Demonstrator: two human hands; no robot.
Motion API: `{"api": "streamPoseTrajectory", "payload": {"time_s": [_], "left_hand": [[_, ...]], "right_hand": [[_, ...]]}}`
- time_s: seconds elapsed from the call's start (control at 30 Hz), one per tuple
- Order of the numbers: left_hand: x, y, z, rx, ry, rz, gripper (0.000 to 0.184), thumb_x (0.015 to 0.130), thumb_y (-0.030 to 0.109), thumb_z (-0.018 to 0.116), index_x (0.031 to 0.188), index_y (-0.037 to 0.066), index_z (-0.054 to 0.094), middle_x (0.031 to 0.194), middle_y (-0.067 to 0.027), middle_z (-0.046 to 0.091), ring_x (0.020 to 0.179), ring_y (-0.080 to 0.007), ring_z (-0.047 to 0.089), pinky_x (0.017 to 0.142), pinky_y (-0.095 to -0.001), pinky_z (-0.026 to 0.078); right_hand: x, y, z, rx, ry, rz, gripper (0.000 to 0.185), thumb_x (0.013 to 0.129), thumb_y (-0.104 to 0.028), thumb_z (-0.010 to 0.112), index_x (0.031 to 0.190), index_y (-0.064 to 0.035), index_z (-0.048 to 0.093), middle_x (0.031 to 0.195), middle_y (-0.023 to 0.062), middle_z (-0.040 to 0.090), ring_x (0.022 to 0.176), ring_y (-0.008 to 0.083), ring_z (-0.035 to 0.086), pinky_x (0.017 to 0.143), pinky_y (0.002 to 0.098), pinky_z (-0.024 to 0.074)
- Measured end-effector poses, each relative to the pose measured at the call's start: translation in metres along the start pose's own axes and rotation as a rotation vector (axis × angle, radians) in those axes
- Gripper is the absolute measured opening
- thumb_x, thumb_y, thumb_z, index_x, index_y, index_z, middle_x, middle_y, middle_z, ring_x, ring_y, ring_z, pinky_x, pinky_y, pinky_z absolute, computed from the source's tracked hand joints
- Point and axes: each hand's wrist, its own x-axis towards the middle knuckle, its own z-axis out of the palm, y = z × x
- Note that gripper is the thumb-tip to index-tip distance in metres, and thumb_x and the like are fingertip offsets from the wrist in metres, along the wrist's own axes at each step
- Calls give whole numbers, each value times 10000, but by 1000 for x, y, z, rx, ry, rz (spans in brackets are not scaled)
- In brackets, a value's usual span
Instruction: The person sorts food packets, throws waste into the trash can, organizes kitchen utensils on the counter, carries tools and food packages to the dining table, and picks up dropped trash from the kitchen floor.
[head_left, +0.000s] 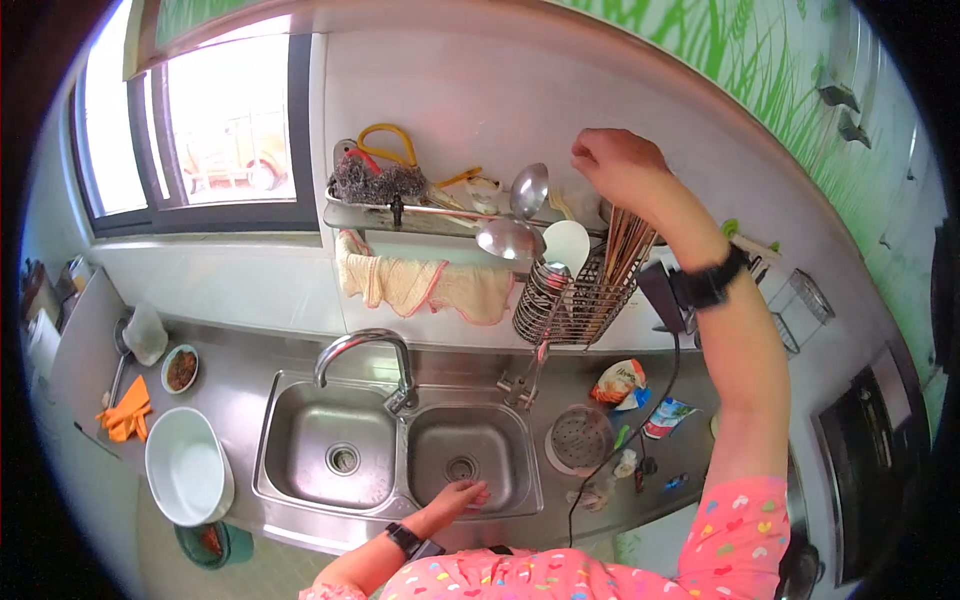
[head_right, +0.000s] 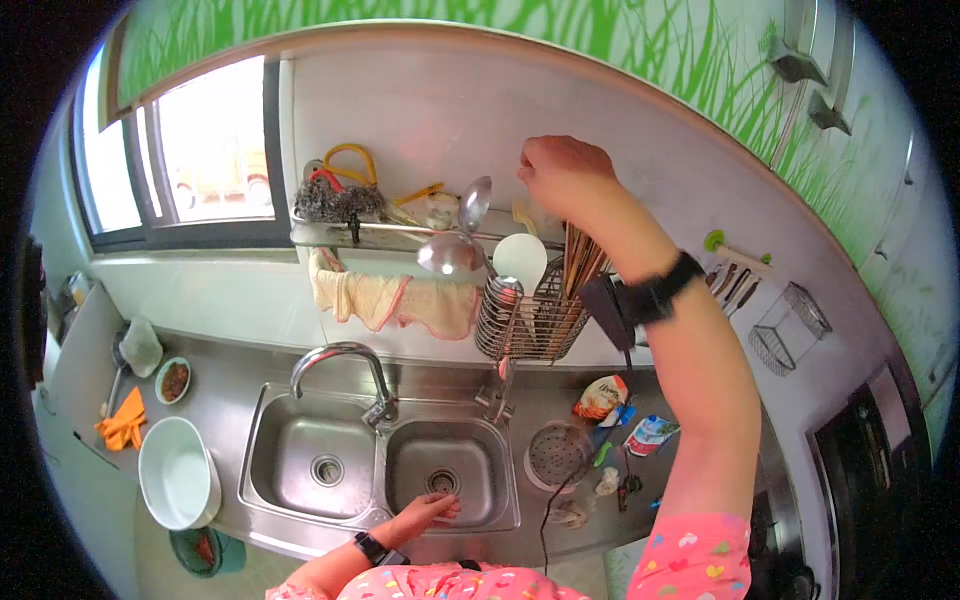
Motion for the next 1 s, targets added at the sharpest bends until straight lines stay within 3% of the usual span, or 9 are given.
{"api": "streamPoseTrajectory", "payload": {"time_s": [0.07, 0.1, 0.17, 0.33, 0.43, 0.6, 0.73, 0.93, 1.0], "left_hand": [[-18, -1, -15, -19, 8, 15, 450, 896, 374, 496, 1177, 24, 475, 1060, -54, 548, 942, -134, 517, 811, -282, 448], [-28, 2, -20, -8, -3, 18, 450, 896, 374, 496, 1177, 24, 475, 1060, -54, 548, 942, -134, 517, 811, -282, 448], [-49, 8, -30, -42, 22, 32, 438, 904, 364, 484, 1178, 22, 478, 1069, -62, 554, 953, -137, 523, 813, -283, 450], [-72, 14, -58, -71, 60, 46, 412, 916, 338, 468, 1173, 16, 480, 1083, -73, 556, 949, -136, 534, 816, -284, 459], [-85, 21, -70, -103, 95, 84, 412, 911, 323, 481, 1176, 7, 474, 1086, -88, 557, 940, -142, 538, 809, -290, 466], [-90, 19, -89, -163, 158, 88, 401, 908, 297, 494, 1171, -4, 474, 1072, -90, 563, 913, -142, 542, 791, -288, 469], [-90, 24, -100, -207, 205, 108, 383, 910, 280, 488, 1171, 0, 477, 1047, -78, 569, 879, -130, 546, 759, -281, 474], [-74, 33, -101, -224, 209, 132, 358, 905, 269, 495, 1150, 8, 488, 1010, -56, 575, 856, -119, 549, 745, -271, 471], [-68, 38, -97, -221, 212, 147, 350, 914, 251, 477, 1155, -2, 478, 1025, -81, 577, 879, -148, 561, 757, -299, 490]], "right_hand": [[28, 3, 14, -271, -212, 72, 281, 765, -255, 579, 960, -57, 621, 971, 146, 622, 922, 294, 591, 757, 400, 469], [35, 0, 19, -280, -207, 84, 281, 765, -255, 579, 960, -57, 621, 971, 146, 622, 922, 294, 591, 757, 400, 469], [46, -6, 32, -410, -478, 104, 385, 722, -322, 632, 1015, -71, 624, 1060, 138, 608, 984, 284, 582, 802, 428, 453], [59, 1, 86, -551, -635, 186, 504, 682, -356, 689, 1112, -108, 604, 1139, 109, 583, 1045, 298, 552, 899, 539, 357], [59, 19, 104, -518, -554, 186, 404, 663, -268, 694, 1023, -90, 644, 1058, 119, 620, 974, 290, 591, 835, 475, 431], [66, 39, 113, -308, -306, -55, 193, 630, -100, 620, 806, -36, 668, 840, 172, 640, 809, 314, 626, 660, 381, 503], [71, 38, 93, -296, -353, 65, 212, 629, -105, 612, 816, -17, 658, 849, 194, 629, 819, 338, 615, 690, 406, 497], [72, 59, 77, -135, -143, 91, 266, 646, -158, 593, 859, -5, 642, 895, 210, 616, 840, 359, 596, 735, 408, 484], [85, 66, 68, 33, 101, 43, 322, 661, -203, 596, 906, 4, 625, 922, 212, 610, 871, 354, 589, 766, 406, 474]]}}
